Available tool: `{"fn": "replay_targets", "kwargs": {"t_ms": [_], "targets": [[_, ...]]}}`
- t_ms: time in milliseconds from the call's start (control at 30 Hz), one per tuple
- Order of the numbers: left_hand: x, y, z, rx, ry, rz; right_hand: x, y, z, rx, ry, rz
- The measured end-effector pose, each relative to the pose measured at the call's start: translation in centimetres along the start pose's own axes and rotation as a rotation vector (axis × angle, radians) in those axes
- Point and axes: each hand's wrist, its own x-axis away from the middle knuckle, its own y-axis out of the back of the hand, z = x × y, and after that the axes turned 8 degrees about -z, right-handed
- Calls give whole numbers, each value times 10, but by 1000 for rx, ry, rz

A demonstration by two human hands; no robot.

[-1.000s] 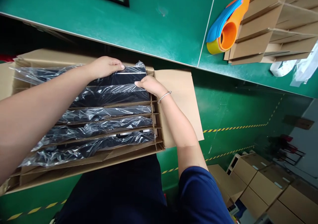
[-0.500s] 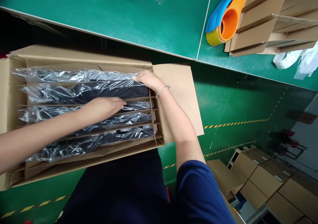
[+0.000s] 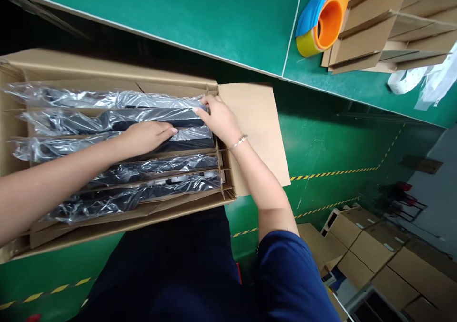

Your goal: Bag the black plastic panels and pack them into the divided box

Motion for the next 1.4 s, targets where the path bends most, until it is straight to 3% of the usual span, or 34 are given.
{"fn": "replay_targets", "kwargs": {"t_ms": [100, 200, 300, 367, 500, 767, 833, 967, 1000, 1133, 1267, 1400], "targets": [[-2, 7, -2, 11, 39, 5, 46, 17, 13, 174, 60, -44], [-4, 8, -3, 28, 67, 6, 89, 22, 17, 301, 88, 134], [-7, 7, -2, 77, 76, -3, 115, 6, 14, 462, 107, 364], [-8, 7, 0, 110, 85, -6, 122, -11, 13, 606, 107, 431], [-8, 8, 3, 150, 98, -4, 114, -28, 19, 709, 52, 490], [-4, 9, 4, 143, 2, 3, 68, -4, 25, 475, -70, 483], [7, 14, 1, 136, -22, -11, 59, -4, 23, 428, -101, 495], [55, 14, -6, 67, -93, -270, 54, -8, 18, 379, -121, 486], [70, 8, -7, 45, -145, -276, 54, -8, 18, 376, -123, 482], [118, -36, -21, -32, -428, 33, 55, -9, 17, 364, -123, 475], [128, -62, -40, -225, -386, 100, 55, -13, 11, 332, -124, 463], [112, -60, -39, -175, -359, 170, 55, -19, 0, 298, -88, 425]]}}
